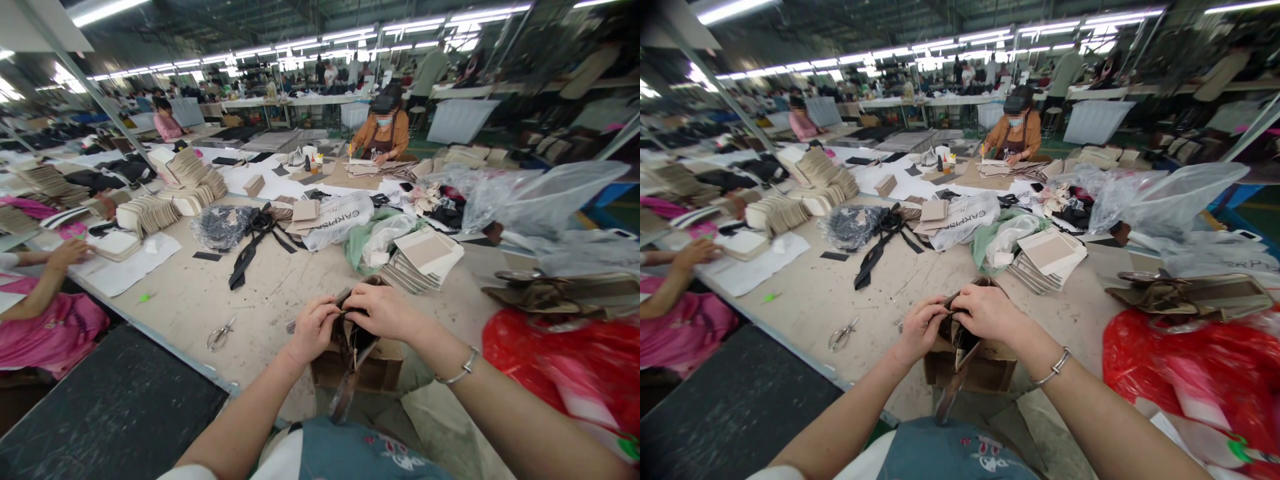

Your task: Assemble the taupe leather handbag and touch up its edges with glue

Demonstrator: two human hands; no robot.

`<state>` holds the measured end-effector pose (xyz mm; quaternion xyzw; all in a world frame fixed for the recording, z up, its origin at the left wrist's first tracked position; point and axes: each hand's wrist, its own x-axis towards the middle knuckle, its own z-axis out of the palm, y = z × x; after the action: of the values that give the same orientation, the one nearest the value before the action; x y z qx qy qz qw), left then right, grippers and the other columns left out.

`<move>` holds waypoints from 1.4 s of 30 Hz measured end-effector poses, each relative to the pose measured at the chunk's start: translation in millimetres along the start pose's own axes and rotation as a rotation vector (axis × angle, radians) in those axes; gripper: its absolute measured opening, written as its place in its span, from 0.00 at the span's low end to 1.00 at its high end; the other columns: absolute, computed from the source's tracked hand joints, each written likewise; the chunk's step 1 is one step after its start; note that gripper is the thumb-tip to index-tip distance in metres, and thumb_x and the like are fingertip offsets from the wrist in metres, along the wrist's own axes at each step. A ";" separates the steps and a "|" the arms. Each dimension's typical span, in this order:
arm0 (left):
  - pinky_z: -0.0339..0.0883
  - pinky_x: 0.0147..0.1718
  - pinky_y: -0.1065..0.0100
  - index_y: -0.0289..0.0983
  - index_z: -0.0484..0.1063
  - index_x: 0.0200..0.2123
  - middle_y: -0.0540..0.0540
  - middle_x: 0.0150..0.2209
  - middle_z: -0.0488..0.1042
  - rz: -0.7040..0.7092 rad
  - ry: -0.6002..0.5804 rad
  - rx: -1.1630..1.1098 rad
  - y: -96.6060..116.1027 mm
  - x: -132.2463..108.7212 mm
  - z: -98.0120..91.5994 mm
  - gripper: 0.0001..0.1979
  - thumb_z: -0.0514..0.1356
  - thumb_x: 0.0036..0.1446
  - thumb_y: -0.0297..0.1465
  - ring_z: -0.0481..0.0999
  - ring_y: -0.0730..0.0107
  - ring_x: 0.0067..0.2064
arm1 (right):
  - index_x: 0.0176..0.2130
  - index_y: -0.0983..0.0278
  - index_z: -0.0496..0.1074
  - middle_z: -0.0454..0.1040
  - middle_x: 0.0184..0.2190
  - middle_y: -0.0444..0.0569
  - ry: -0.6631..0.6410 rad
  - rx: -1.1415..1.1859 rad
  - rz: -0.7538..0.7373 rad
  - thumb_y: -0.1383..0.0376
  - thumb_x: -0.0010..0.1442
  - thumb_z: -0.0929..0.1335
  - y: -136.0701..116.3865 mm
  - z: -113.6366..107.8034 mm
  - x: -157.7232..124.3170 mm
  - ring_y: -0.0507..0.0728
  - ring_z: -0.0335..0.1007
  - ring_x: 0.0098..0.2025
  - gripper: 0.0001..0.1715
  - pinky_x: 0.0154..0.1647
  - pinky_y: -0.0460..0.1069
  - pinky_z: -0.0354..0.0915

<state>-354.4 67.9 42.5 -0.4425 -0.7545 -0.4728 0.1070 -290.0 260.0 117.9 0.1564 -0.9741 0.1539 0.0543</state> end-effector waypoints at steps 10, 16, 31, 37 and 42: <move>0.70 0.48 0.61 0.37 0.72 0.36 0.41 0.44 0.74 -0.008 0.000 0.008 1.7 1.9 -1.7 0.07 0.54 0.59 0.24 0.74 0.65 0.48 | 0.32 0.62 0.73 0.72 0.32 0.44 0.022 0.068 0.057 0.69 0.57 0.67 -3.5 1.9 2.3 0.52 0.67 0.34 0.04 0.35 0.46 0.57; 0.70 0.48 0.60 0.37 0.72 0.36 0.41 0.44 0.75 -0.011 0.008 -0.001 -1.4 1.1 -1.2 0.07 0.54 0.59 0.23 0.74 0.65 0.48 | 0.34 0.61 0.73 0.76 0.31 0.43 0.018 0.063 0.085 0.71 0.57 0.66 -6.5 4.3 0.5 0.53 0.69 0.33 0.07 0.33 0.47 0.57; 0.69 0.52 0.57 0.39 0.56 0.58 0.43 0.42 0.79 -0.170 0.084 -0.182 -8.6 -1.5 4.8 0.28 0.62 0.56 0.28 0.78 0.64 0.46 | 0.31 0.62 0.74 0.76 0.30 0.46 0.096 -0.038 0.140 0.61 0.63 0.64 -7.5 8.1 4.6 0.53 0.70 0.32 0.13 0.33 0.47 0.58; 0.71 0.50 0.58 0.40 0.63 0.53 0.43 0.42 0.79 -0.144 0.095 -0.143 -6.7 1.4 2.5 0.22 0.62 0.56 0.28 0.79 0.64 0.44 | 0.31 0.62 0.74 0.75 0.30 0.46 0.098 -0.026 0.134 0.62 0.63 0.64 -6.2 7.6 5.8 0.53 0.70 0.32 0.12 0.33 0.47 0.58; 0.75 0.45 0.62 0.39 0.70 0.45 0.44 0.44 0.78 -0.078 0.107 -0.075 -8.7 1.7 0.3 0.12 0.62 0.57 0.28 0.79 0.65 0.44 | 0.34 0.62 0.74 0.76 0.32 0.46 0.094 0.066 0.028 0.66 0.62 0.65 -2.0 7.1 3.7 0.53 0.70 0.36 0.08 0.37 0.46 0.60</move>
<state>-362.1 67.8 37.9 -0.3906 -0.7461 -0.5275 0.1117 -293.2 254.8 112.3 0.1371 -0.9670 0.1937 0.0928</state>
